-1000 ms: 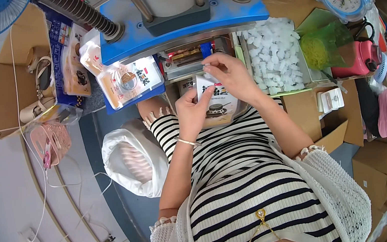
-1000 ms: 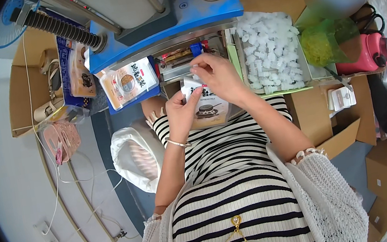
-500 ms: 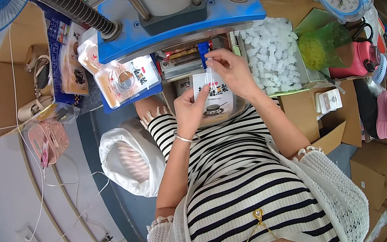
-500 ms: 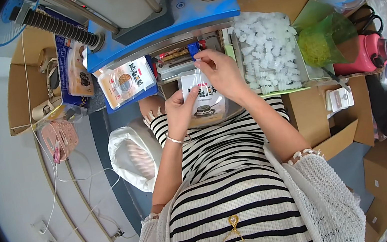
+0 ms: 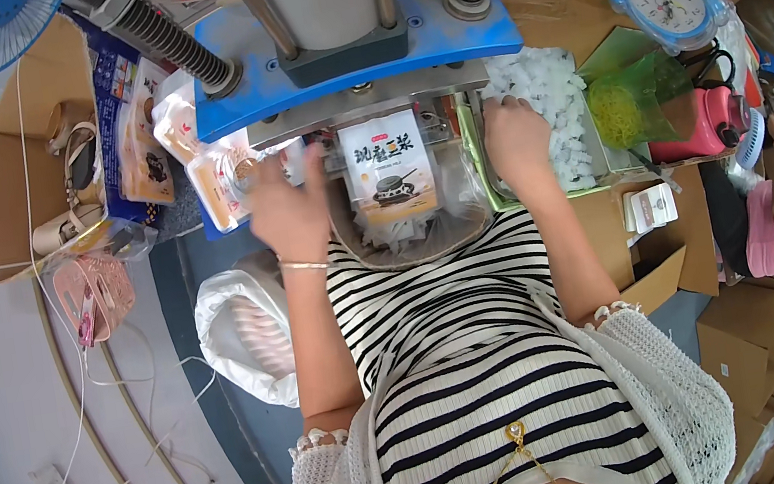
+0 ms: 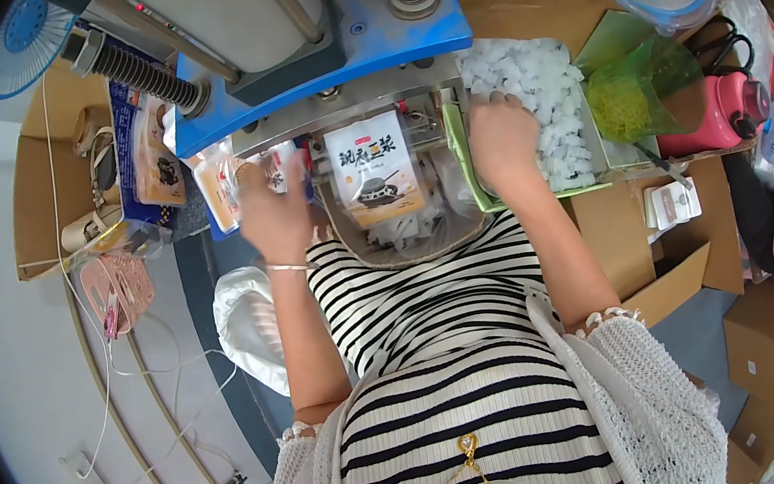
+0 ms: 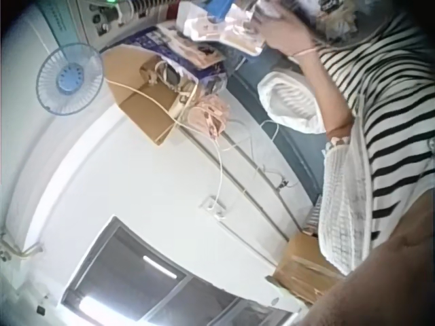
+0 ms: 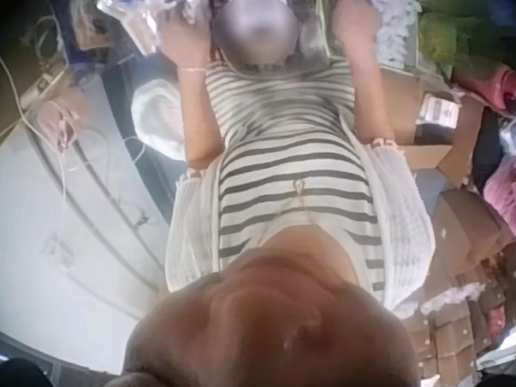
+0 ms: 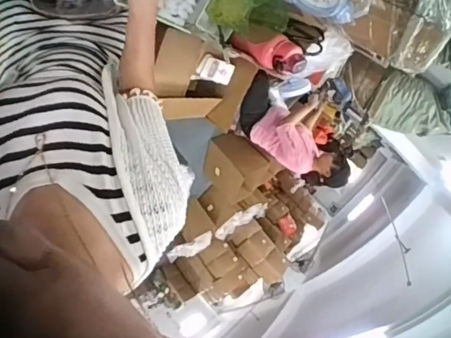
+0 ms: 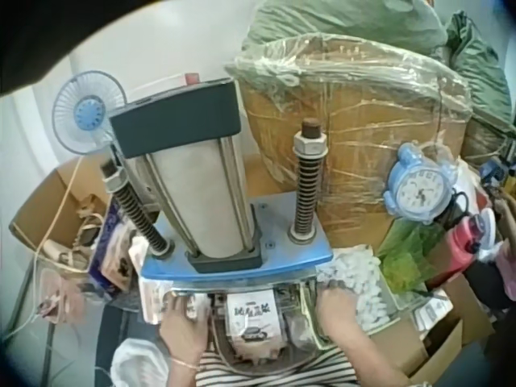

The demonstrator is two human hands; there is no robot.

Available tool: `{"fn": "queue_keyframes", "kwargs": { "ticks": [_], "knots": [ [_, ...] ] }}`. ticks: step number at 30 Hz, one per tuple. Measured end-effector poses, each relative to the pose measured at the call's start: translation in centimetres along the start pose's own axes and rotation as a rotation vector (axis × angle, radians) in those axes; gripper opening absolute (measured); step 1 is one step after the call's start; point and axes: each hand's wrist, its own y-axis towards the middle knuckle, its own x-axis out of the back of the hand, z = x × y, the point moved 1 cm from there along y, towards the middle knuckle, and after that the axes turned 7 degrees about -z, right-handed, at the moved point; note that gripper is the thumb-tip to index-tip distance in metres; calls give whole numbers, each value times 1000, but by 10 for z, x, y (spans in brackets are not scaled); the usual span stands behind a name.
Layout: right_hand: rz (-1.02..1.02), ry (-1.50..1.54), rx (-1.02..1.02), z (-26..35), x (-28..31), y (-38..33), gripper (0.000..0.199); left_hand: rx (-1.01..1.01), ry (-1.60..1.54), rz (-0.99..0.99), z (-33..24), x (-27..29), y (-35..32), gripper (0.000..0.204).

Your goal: Sealing plastic packets using a heat-sealing machine and organizing them into cardboard boxes.

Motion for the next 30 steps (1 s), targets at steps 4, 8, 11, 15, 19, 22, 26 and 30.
{"fn": "queue_keyframes", "kwargs": {
  "ticks": [4,8,11,15,19,22,26,30],
  "knots": [
    [-113,231,-56,0,4,8,13,-491,410,-713,43,-6,-6,29],
    [-56,679,-270,-5,13,0,20,-505,217,-498,47,-6,-44,25],
    [-27,1051,-291,-8,23,-19,31,-250,-80,-331,40,30,-30,18],
    [41,1527,-380,41,50,-19,27,-172,-448,-65,4,31,-47,16],
    [177,1458,-141,66,58,-2,23,162,-821,236,-13,1,-58,22],
    [299,1316,8,70,38,0,22,202,-888,311,-14,-25,-60,26],
    [240,1374,-229,70,16,-13,21,225,-966,376,-7,-42,-57,27],
    [74,1028,-96,55,21,-8,21,335,-1089,300,-8,-52,-31,25]
  ]
}}
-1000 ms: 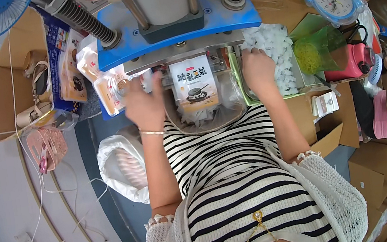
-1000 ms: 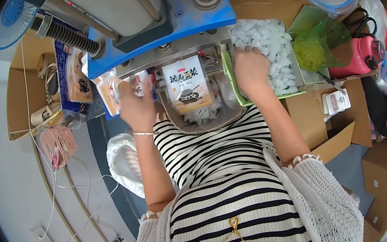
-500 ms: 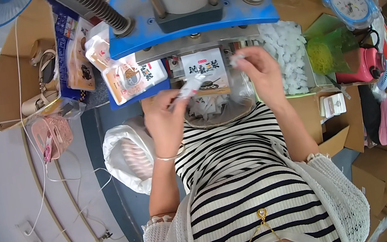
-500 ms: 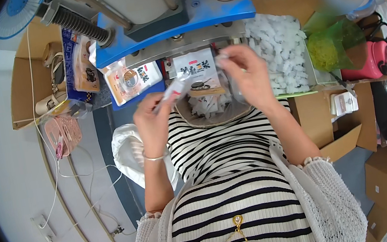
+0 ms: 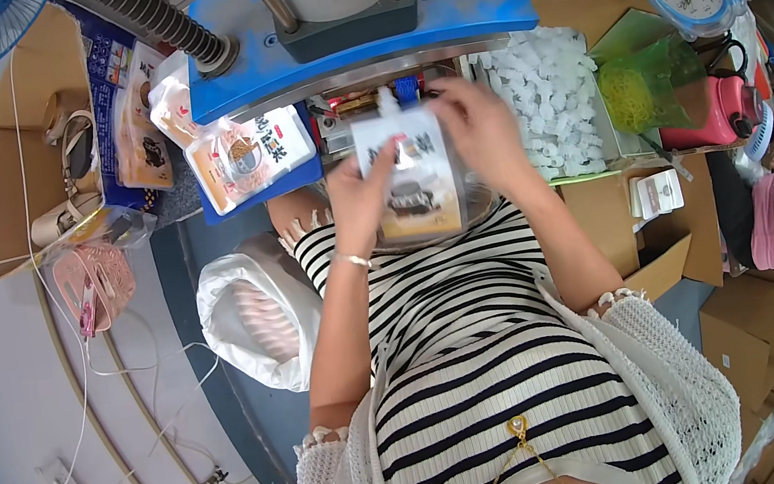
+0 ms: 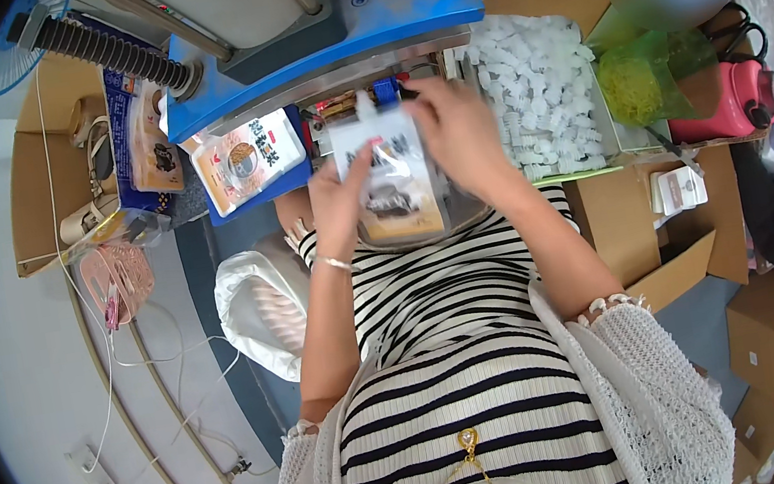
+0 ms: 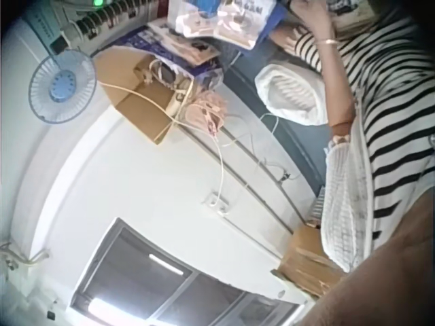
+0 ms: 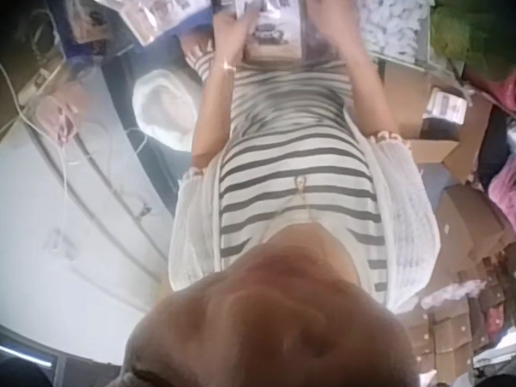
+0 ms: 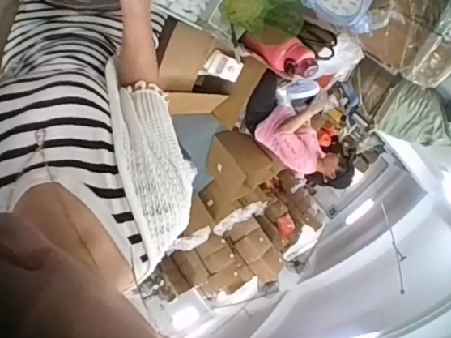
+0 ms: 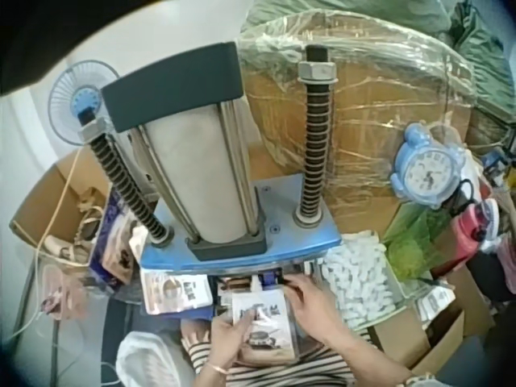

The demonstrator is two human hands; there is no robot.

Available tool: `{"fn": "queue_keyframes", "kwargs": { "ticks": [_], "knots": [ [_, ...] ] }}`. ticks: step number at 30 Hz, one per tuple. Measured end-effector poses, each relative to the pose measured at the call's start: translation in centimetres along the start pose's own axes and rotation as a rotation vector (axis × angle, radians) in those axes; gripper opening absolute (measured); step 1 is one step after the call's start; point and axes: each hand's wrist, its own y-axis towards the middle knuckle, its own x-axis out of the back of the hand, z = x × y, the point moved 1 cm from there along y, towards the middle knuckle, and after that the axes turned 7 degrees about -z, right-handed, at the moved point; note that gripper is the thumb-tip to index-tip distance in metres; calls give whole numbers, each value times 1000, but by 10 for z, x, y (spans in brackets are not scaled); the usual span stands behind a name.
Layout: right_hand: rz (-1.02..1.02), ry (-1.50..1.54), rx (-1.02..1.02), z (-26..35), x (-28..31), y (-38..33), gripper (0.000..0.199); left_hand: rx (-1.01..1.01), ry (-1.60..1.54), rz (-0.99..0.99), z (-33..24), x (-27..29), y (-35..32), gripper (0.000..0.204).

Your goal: Sealing plastic packets using a heat-sealing machine and organizing them into cardboard boxes.

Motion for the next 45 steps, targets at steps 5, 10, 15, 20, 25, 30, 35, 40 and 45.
{"fn": "queue_keyframes", "kwargs": {
  "ticks": [5,10,15,20,25,30,35,40,45],
  "knots": [
    [-222,-538,225,-25,38,26,23,-89,-26,-70,9,10,33,30],
    [-189,-778,264,-44,33,21,24,-339,999,-474,-55,36,13,34],
    [-106,-725,243,-38,37,28,25,-1167,1479,-707,-15,66,-1,26],
    [-147,-832,290,-43,48,16,25,-1001,1284,-523,-6,79,-24,25],
    [-217,-63,-44,-17,54,0,27,-544,883,-284,-64,68,-46,19],
    [-17,679,-231,31,21,-3,26,-434,464,-47,-39,22,-51,22],
    [153,350,-104,20,1,9,21,-172,314,-30,-5,6,-38,24],
    [44,421,-196,10,-10,5,18,-182,330,-51,10,10,-30,25],
    [193,275,-109,6,-11,8,19,-121,331,-1,9,9,-29,27]
  ]
}}
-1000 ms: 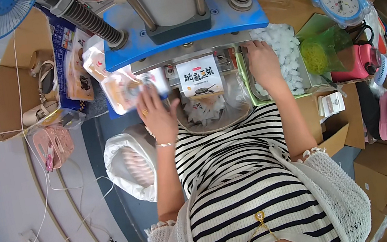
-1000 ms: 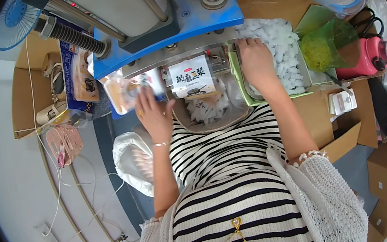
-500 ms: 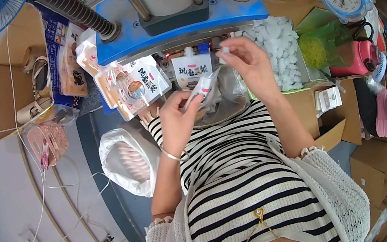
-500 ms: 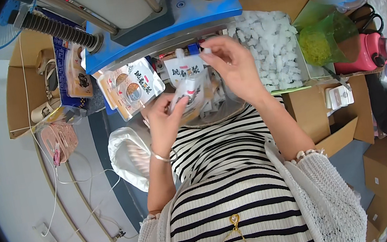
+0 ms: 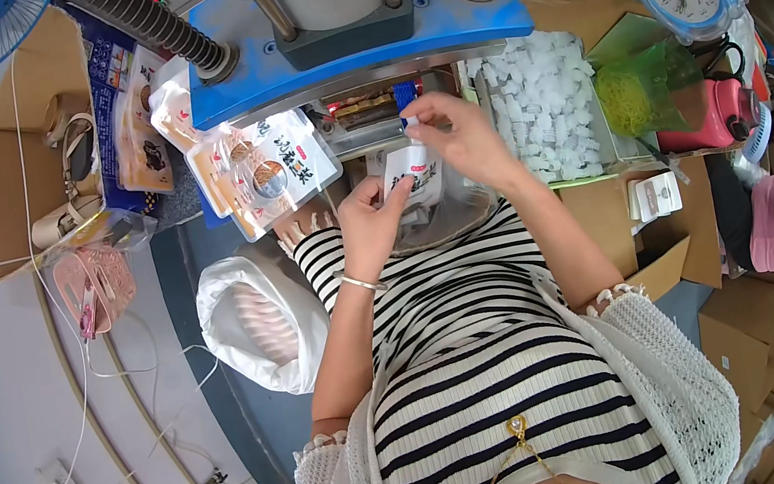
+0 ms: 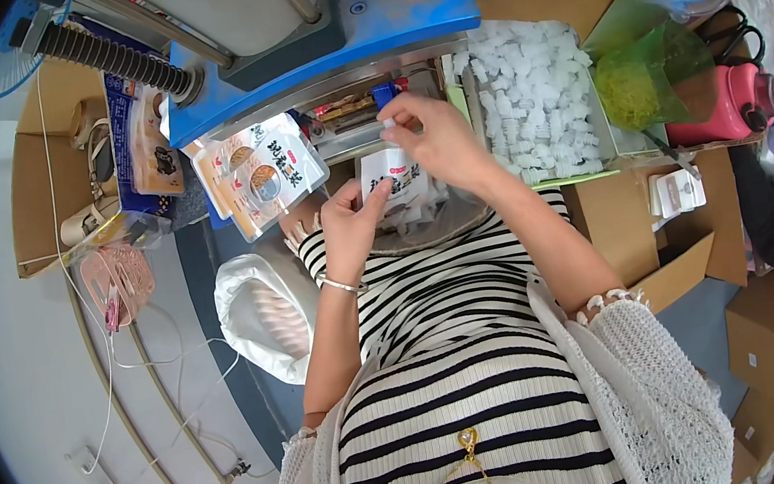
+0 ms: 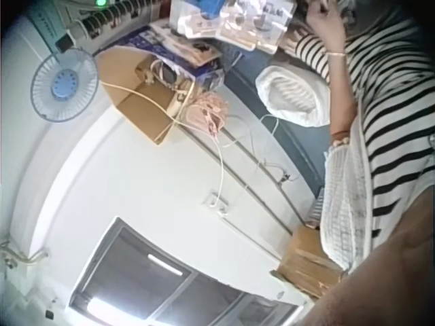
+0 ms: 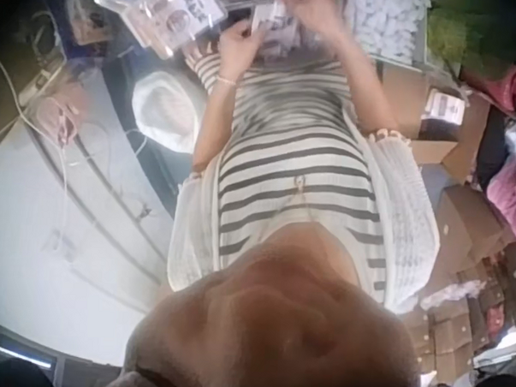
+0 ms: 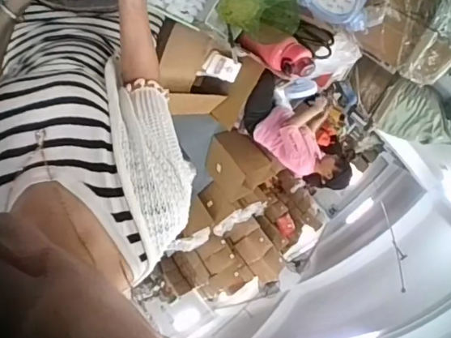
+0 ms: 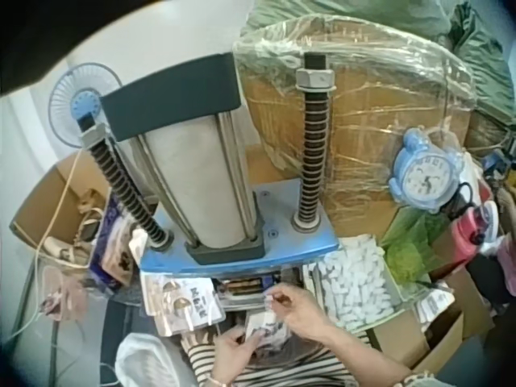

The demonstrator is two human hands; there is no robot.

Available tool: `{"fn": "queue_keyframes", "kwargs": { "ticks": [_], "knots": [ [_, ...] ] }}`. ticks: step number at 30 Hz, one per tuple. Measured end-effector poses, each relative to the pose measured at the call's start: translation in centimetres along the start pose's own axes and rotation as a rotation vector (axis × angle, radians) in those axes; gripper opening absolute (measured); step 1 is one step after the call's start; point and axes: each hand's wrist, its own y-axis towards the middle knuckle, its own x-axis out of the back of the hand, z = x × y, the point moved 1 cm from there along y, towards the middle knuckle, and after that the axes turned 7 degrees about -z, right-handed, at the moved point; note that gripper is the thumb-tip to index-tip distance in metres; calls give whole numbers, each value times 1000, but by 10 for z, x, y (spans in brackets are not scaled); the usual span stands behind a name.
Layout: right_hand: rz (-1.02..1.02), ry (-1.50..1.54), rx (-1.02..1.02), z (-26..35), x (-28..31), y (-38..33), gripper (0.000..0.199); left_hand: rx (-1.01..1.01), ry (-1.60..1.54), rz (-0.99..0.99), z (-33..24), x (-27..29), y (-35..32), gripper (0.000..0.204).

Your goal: Sealing plastic packets using a heat-sealing machine and organizing them into cardboard boxes.

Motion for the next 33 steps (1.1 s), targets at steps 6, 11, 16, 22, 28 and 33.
{"fn": "queue_keyframes", "kwargs": {
  "ticks": [6,11,16,22,28,33],
  "knots": [
    [-146,181,-99,-14,-6,-6,19,49,-60,4,5,-6,3,26],
    [-62,57,-7,-12,9,-3,21,56,-107,59,11,-5,5,24],
    [-154,145,-53,-15,-10,-10,22,-25,-144,-14,14,-17,2,23],
    [-200,-143,54,1,7,-11,22,51,-172,8,17,-1,17,19],
    [-460,-671,491,-3,49,7,16,68,-243,-30,4,8,62,26],
    [-364,-1004,574,-34,58,23,17,3,145,-30,-20,26,34,28]
  ]
}}
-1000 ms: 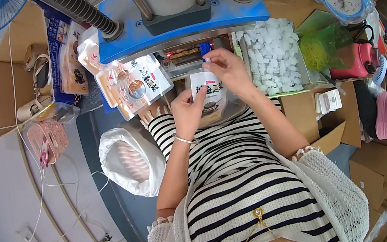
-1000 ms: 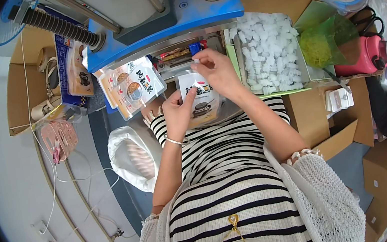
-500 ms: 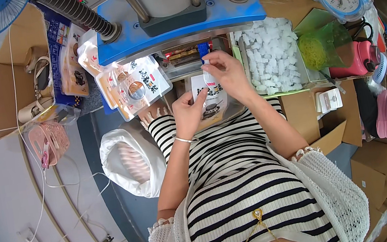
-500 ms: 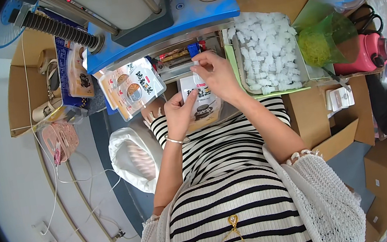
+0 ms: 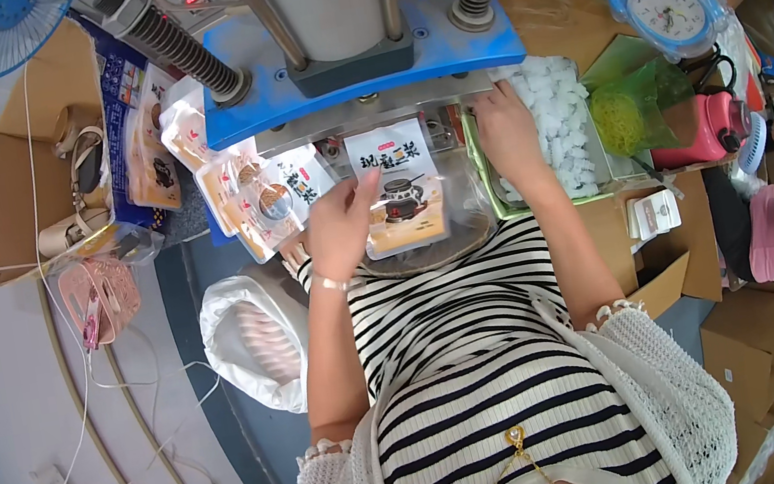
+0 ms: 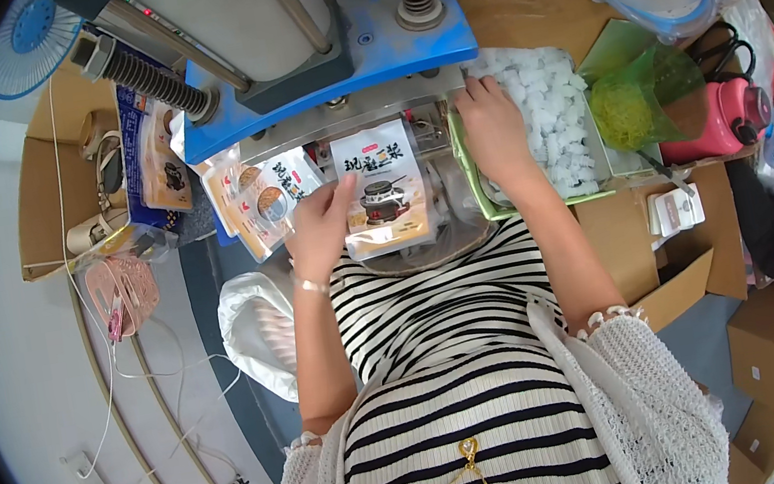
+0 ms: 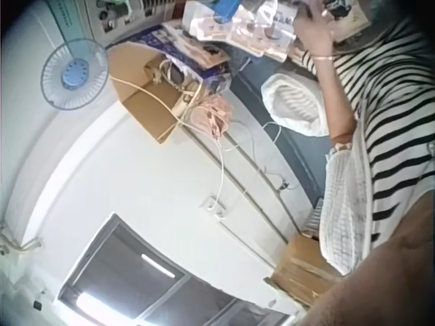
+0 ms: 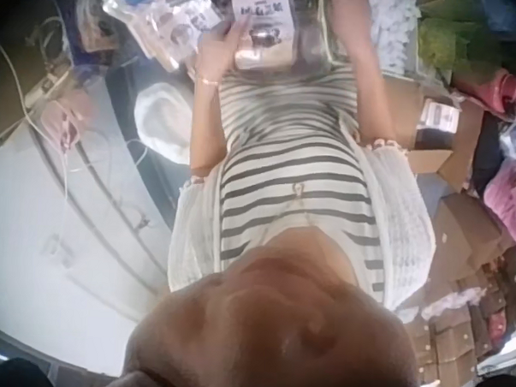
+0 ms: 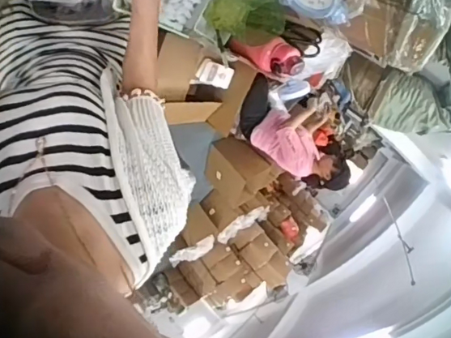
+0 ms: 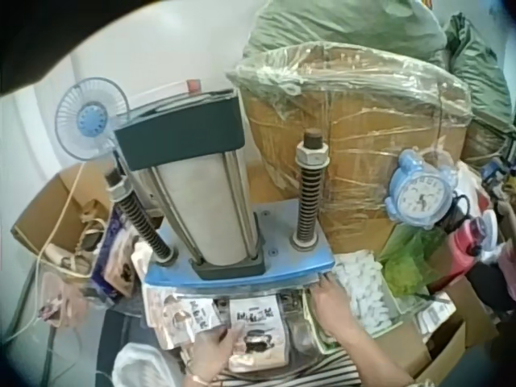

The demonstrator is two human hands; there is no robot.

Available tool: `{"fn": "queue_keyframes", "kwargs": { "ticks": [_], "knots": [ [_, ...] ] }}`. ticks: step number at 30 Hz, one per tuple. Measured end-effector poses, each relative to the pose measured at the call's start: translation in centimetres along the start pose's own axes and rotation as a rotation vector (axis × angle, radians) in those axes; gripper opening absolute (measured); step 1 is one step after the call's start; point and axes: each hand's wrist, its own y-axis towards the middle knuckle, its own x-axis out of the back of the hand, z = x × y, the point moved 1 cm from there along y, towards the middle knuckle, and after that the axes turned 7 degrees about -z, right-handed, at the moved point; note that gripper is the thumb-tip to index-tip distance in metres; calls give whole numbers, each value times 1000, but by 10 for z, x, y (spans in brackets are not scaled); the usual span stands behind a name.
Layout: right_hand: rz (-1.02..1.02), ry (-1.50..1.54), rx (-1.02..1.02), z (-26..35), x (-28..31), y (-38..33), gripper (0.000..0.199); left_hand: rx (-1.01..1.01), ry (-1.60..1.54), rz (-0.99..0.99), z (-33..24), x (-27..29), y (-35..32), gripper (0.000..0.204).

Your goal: Sealing plastic packets using a heat-sealing machine and organizing them into cardboard boxes.

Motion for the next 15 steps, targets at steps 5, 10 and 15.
{"fn": "queue_keyframes", "kwargs": {
  "ticks": [5,10,15],
  "knots": [
    [107,9,-65,5,3,1,18,-749,771,-670,22,28,-16,28],
    [72,524,-701,18,21,-3,16,-344,594,-504,12,51,-35,24],
    [140,1164,-743,72,47,-6,12,-345,324,-248,-34,28,-53,20]
  ]
}}
